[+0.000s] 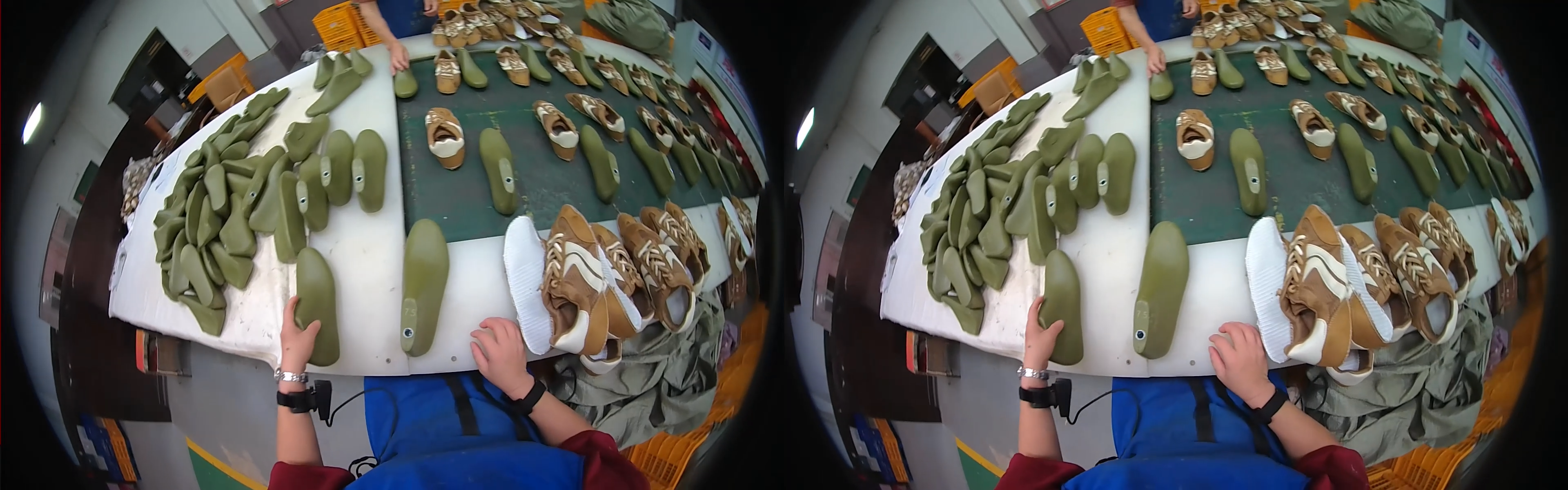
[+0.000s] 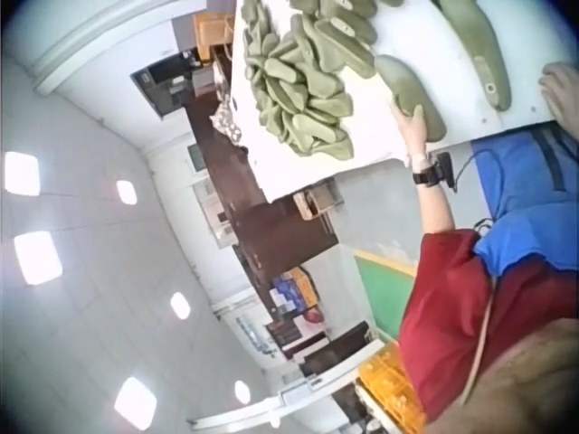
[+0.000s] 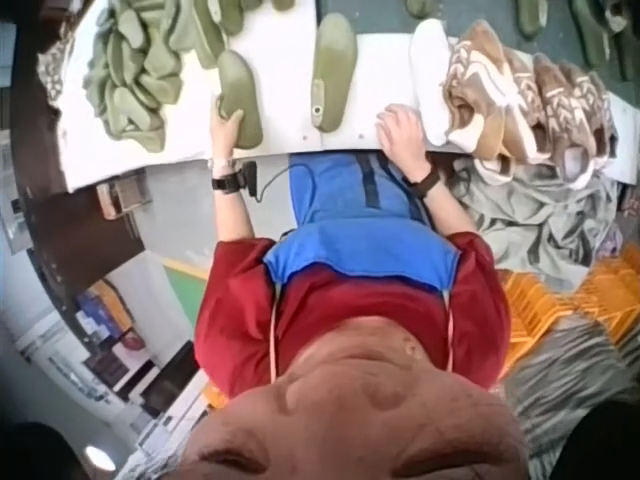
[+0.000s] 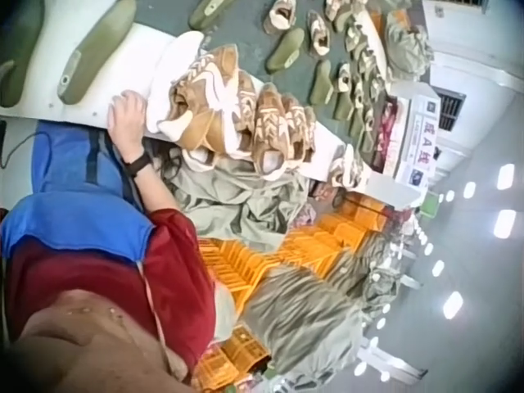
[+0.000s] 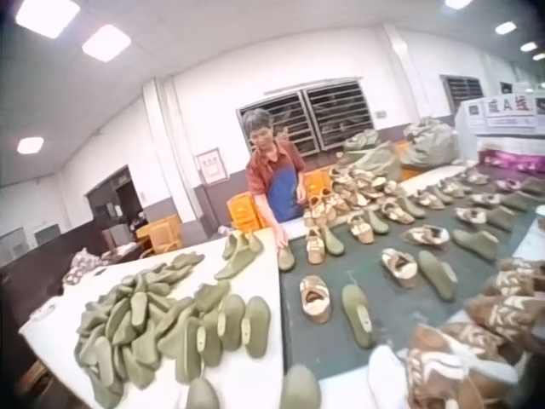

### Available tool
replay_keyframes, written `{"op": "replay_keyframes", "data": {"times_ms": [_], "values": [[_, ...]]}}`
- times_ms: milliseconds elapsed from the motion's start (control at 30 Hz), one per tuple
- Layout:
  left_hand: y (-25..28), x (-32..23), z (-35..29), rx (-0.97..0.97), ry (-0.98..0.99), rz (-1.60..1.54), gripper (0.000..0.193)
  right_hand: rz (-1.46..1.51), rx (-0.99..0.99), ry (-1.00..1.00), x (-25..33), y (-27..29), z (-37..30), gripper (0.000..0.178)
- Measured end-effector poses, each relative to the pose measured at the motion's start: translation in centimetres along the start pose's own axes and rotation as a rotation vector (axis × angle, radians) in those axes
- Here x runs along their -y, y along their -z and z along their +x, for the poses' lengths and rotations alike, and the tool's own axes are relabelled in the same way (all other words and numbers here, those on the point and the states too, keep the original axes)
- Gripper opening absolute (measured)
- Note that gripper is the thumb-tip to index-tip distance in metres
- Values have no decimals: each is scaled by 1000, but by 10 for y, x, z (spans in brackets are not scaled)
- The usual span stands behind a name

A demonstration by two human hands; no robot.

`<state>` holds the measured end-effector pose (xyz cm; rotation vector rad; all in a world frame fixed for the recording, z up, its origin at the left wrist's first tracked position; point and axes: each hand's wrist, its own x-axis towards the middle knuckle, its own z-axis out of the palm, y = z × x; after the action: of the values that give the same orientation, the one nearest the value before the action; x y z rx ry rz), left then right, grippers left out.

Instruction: The recorder is assembling shoes by placing them onto green shoe lasts on a factory production table.

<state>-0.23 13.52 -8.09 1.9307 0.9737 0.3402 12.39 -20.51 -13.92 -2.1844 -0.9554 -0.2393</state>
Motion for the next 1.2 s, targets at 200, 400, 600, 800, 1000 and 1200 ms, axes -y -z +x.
{"op": "replay_keyframes", "data": {"times_ms": [200, 400, 600, 800, 1000, 1200], "values": [[-27, -8, -14, 107, -265, 160, 51, 0, 10, 13, 1, 3, 2, 19], [-81, -41, -31, 157, -444, 203, 50, 4, 11, 16, -1, 5, -2, 18], [-104, -84, -52, 55, -727, 658, 66, 2, 16, 18, 6, 4, -1, 19], [-121, -91, -41, 45, -816, 681, 52, -40, -11, -19, -2, 6, 0, 19], [-116, -65, -39, 28, -807, 616, 51, -16, -10, 35, -1, -2, -2, 15], [-115, -92, -53, 35, -931, 653, 44, -50, -16, 8, -2, -3, -16, 16]]}}
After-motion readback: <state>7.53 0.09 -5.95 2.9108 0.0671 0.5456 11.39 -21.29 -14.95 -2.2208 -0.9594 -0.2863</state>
